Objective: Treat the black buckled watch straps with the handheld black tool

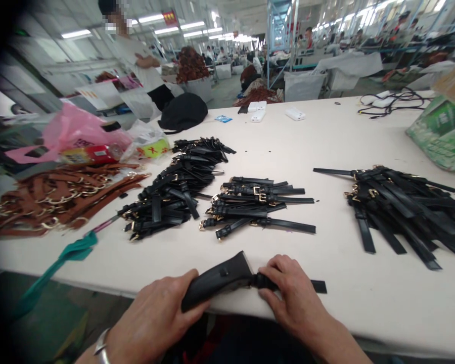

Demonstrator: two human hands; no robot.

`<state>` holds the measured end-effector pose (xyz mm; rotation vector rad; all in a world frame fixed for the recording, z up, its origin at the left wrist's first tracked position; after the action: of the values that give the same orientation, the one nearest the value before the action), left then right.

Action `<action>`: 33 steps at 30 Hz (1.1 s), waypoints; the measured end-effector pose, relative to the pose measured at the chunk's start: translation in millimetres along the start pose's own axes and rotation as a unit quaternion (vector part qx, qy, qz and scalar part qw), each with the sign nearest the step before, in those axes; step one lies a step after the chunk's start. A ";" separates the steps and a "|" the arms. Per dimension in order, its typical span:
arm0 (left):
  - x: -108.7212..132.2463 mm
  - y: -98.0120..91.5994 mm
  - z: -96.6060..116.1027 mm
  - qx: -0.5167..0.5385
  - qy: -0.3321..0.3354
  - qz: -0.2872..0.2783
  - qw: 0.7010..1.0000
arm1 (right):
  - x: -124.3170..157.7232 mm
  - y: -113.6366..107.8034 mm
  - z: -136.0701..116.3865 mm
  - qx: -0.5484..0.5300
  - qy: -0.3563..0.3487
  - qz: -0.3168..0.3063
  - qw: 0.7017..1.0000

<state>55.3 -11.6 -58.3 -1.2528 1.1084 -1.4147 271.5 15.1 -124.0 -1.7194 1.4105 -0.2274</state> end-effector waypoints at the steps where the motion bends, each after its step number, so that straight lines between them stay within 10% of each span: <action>1: 1.5 0.1 -5.8 -0.001 -0.012 0.001 1.000 | 0.8 0.0 -0.4 -0.003 0.002 -0.006 1.000; 12: 16.2 -20.3 -35.4 0.011 -0.101 -0.039 0.994 | -7.3 25.9 -33.3 0.024 -0.095 0.065 0.993; 23: 33.9 -1.9 -54.4 0.009 -0.116 -0.040 0.992 | 9.4 28.4 -34.5 -0.093 -0.090 0.009 0.992; 33: 38.2 -19.2 -46.9 0.047 -0.134 -0.057 0.988 | -5.2 36.7 -47.2 0.027 -0.115 -0.120 0.986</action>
<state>4.9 -43.4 -36.6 -1.4080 0.7908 -1.3193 214.4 -3.1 -119.7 -1.8073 1.0224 -0.1886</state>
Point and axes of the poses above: each hand's wrist, its own x-axis away from the middle knuckle, its own y-axis out of the palm, z = x × y, the point moved 4 cm from there along -x, towards the middle knuckle, and after that the axes turned 15 degrees about z, right-handed, at the moved point
